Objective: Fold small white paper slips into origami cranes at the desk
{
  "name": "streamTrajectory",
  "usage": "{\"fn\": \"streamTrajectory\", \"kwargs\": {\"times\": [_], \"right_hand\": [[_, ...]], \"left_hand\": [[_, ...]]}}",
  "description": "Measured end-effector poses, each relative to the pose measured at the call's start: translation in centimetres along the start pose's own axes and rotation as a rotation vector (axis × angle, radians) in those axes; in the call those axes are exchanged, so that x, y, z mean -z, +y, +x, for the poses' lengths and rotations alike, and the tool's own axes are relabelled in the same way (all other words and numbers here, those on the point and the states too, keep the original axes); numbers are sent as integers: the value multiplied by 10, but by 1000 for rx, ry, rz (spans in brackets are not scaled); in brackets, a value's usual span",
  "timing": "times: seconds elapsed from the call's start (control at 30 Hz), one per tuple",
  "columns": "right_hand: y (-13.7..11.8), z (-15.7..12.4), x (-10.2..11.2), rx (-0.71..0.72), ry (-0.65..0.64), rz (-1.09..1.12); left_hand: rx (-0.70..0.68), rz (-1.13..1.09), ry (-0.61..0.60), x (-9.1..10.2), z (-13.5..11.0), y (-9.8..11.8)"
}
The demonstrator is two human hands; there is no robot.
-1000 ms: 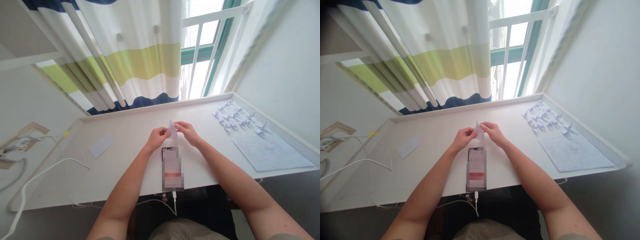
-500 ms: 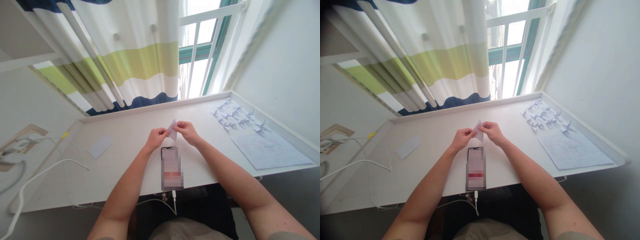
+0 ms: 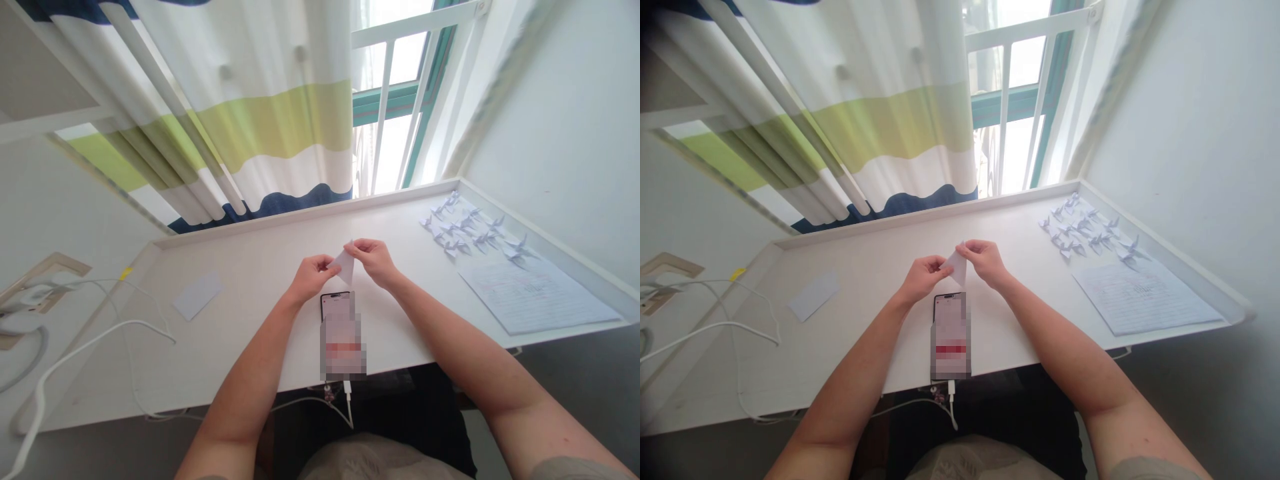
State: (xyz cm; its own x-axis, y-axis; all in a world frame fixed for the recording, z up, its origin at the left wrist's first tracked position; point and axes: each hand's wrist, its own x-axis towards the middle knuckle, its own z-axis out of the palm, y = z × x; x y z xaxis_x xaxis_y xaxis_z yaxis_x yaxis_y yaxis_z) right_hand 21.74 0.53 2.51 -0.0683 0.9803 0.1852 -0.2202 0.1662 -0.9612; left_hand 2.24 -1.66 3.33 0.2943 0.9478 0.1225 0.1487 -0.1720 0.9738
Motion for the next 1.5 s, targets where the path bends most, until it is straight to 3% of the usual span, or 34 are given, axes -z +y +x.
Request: {"fn": "streamTrajectory", "kwargs": {"times": [0.53,0.77,0.93,1.17,1.33,1.5], "right_hand": [[-3,2,0,21,96,-1],[-7,2,2,23,81,-30],[-8,0,2,16,-13,-100],[-5,0,0,47,18,-102],[-7,1,1,-2,0,-22],[-10,6,7,25,97,6]], "left_hand": [[92,-42,-78,-1,1,1],[110,-61,-113,-2,0,3],[80,-32,-111,-2,-1,5],[119,-74,-96,-3,-1,8],[56,-31,-61,-4,-1,7],[8,72,-42,-5,-2,8]]}}
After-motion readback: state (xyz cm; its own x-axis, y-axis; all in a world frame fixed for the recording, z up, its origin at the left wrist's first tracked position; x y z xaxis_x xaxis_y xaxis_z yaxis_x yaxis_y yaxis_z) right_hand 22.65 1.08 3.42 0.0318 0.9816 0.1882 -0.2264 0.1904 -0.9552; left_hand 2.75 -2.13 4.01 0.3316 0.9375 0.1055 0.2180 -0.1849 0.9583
